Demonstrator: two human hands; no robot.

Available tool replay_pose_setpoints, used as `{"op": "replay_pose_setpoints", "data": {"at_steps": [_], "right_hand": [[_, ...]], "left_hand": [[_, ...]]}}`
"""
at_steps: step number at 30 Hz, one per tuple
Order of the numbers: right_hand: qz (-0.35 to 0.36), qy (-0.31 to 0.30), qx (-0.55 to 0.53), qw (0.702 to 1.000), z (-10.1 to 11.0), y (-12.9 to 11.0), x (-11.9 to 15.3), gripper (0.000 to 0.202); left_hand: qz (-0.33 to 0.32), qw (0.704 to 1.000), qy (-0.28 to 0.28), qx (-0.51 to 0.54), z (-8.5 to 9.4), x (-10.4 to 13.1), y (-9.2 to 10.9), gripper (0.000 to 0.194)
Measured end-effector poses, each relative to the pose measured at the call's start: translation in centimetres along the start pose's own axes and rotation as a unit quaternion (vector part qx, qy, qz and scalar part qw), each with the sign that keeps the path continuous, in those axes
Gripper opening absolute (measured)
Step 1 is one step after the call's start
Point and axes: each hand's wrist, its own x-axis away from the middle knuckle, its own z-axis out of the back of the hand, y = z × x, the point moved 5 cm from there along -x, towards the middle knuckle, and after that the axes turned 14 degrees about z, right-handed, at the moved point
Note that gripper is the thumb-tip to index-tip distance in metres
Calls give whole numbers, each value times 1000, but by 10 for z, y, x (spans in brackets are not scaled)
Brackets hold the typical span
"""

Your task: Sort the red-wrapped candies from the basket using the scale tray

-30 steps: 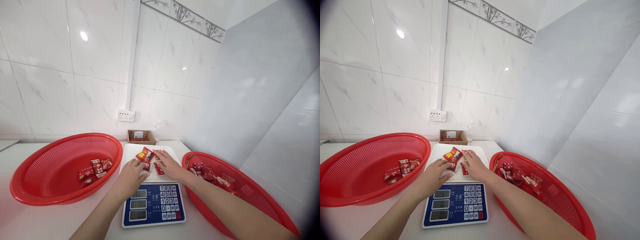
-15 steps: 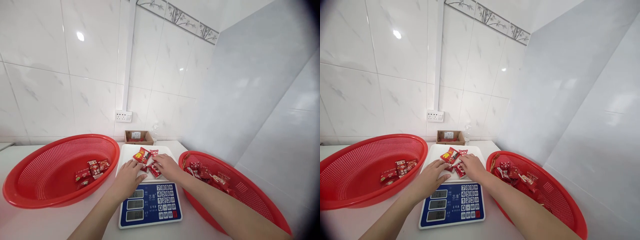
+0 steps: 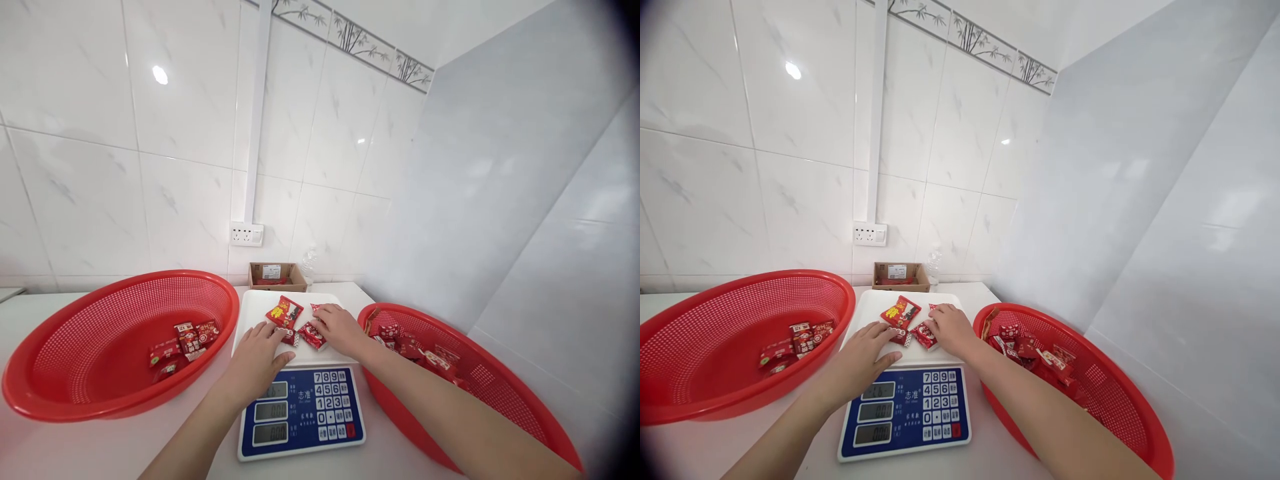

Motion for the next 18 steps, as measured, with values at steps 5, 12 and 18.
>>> {"op": "replay_pose_setpoints", "data": {"at_steps": [5, 12, 18], "right_hand": [[36, -11, -27, 999, 6, -13, 9, 31], [43, -21, -27, 998, 0, -17, 5, 32], [24, -8, -50, 998, 7, -23, 15, 36]], "left_hand": [[0, 1000, -1, 3, 1, 0, 0, 36], [10, 1000, 2, -5, 3, 2, 1, 38], [9, 1000, 1, -4, 3, 2, 1, 38]]}}
